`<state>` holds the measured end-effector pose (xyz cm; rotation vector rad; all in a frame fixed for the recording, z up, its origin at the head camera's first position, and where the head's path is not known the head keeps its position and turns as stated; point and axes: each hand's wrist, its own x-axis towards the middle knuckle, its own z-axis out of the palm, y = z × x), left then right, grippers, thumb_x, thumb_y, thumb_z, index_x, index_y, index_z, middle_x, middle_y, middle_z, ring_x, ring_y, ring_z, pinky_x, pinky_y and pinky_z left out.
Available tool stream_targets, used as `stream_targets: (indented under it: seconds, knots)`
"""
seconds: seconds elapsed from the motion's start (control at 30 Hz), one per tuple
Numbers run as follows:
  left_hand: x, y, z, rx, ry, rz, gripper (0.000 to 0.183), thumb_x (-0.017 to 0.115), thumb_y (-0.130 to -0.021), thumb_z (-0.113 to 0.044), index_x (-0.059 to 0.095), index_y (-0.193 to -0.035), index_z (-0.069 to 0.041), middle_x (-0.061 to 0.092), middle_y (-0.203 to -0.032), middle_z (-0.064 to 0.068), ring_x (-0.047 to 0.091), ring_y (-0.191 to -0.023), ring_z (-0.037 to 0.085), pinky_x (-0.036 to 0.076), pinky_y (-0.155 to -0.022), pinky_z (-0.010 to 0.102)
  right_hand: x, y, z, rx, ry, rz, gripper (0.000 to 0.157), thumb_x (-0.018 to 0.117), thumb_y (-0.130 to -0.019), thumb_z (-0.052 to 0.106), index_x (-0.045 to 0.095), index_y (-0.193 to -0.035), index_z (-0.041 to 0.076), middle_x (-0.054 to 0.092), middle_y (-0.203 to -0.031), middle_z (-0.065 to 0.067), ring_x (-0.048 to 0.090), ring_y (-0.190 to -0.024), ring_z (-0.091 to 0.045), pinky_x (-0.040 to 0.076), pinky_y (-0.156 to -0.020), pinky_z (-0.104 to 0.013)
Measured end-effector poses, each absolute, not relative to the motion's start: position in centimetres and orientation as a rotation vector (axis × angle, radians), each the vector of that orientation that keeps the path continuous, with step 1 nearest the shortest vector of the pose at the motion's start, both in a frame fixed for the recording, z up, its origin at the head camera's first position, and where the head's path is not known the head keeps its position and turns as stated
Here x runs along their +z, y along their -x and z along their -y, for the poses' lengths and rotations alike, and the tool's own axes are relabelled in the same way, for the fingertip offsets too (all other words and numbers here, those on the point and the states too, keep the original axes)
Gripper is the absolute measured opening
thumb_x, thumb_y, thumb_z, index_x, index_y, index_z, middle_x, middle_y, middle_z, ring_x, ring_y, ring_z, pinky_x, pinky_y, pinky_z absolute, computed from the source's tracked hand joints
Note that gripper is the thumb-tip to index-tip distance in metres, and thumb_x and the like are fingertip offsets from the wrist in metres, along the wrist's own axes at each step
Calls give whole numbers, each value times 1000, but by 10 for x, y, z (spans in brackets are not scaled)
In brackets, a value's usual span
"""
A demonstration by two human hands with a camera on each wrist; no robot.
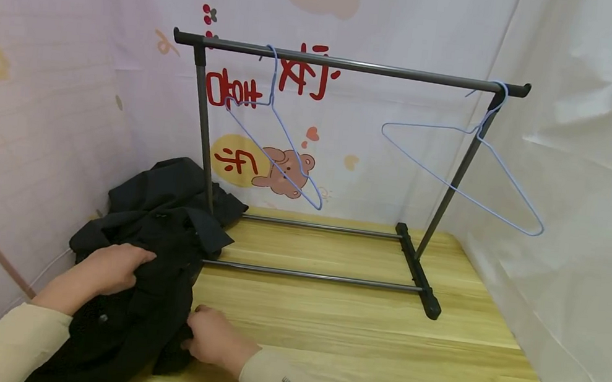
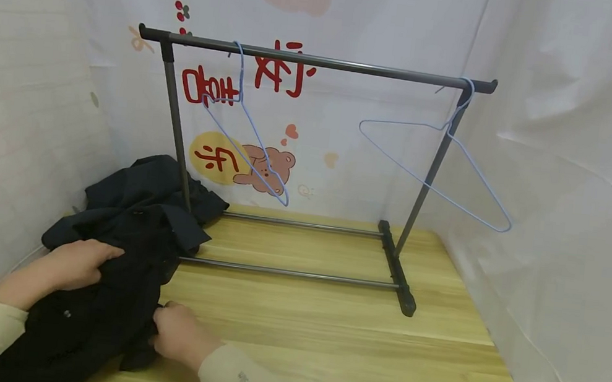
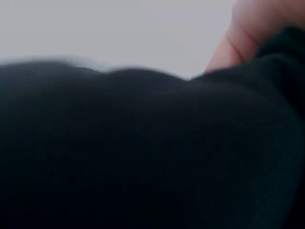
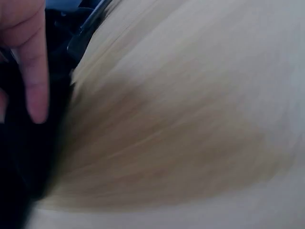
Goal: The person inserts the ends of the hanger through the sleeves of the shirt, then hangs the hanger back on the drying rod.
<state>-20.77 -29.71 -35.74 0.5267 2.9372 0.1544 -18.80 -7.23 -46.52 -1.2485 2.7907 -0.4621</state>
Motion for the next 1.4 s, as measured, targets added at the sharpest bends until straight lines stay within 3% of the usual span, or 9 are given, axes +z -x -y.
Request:
stream_targets:
  seconds: [0.07, 0.2, 0.4, 0.53, 0.63, 0.87, 1.0, 1.2, 1.4]
  knots:
    - [-345, 209, 286, 213, -564, -2971, 47, 61, -82, 12, 58, -129, 10, 58, -124, 32, 59, -106, 48, 48, -71, 43, -461, 190, 69, -799, 1141, -2770, 9, 76, -87, 18, 70, -83, 11, 59, -77, 7, 51, -70, -1, 40, -62, -13]
    - [-333, 214, 260, 348, -656, -3034, 52, 60, -79, 13, 55, -131, 12, 58, -126, 31, 59, -108, 46, 49, -76, 44, -445, 191, 57, -1462, 834, -2563, 8, 68, -87, 0, 66, -80, 5, 49, -66, 6, 43, -58, -4, 38, -53, -17]
    - [-327, 227, 216, 578, -752, -3100, 51, 63, -81, 10, 56, -131, 7, 61, -125, 25, 60, -111, 42, 48, -91, 56, -421, 201, 32, -1884, 526, -2361, 13, 62, -88, -3, 68, -99, 0, 55, -71, 3, 47, -54, -7, 42, -52, -22]
    - [-334, 243, 185, 699, -856, -3083, 41, 65, -84, 7, 60, -124, 2, 65, -116, 19, 62, -107, 38, 48, -91, 54, -413, 215, 4, -2038, 418, -2333, 17, 63, -88, -1, 68, -104, -3, 61, -75, -1, 54, -60, -9, 47, -56, -24]
    - [-343, 255, 158, 801, -909, -3018, 35, 64, -89, 2, 60, -124, -1, 64, -119, 17, 61, -111, 37, 47, -95, 53, -410, 225, -22, -2085, 342, -2371, 18, 64, -88, -1, 68, -105, -4, 65, -82, -5, 59, -67, -10, 51, -62, -25]
    - [-367, 268, 99, 1392, -825, -2666, 45, 54, -100, -2, 48, -144, -5, 50, -144, 18, 45, -134, 35, 34, -110, 51, -403, 241, -78, -2101, 258, -2493, 19, 64, -90, 0, 69, -108, -4, 67, -96, -11, 62, -78, -14, 53, -68, -28]
    - [-382, 266, 81, 1716, -668, -2363, 42, 49, -102, -2, 49, -144, -7, 50, -144, 15, 46, -131, 32, 36, -108, 49, -391, 236, -105, -2012, 343, -2531, 22, 61, -93, -2, 68, -114, -3, 67, -104, -14, 63, -84, -18, 52, -71, -30]
    - [-406, 268, 92, 1823, -401, -2176, 35, 47, -103, -6, 52, -138, -5, 51, -139, 15, 53, -118, 31, 43, -98, 45, -404, 244, -156, -1652, 466, -2600, 42, 58, -96, 0, 58, -138, 5, 56, -132, -17, 60, -96, -23, 50, -78, -35]
    - [-421, 284, 134, 1675, -194, -2405, 37, 55, -100, -9, 54, -136, -5, 51, -140, 18, 51, -122, 36, 41, -100, 49, -418, 259, -213, -1483, 393, -2694, 41, 55, -97, -2, 59, -137, 7, 58, -125, -19, 59, -98, -30, 46, -72, -36]
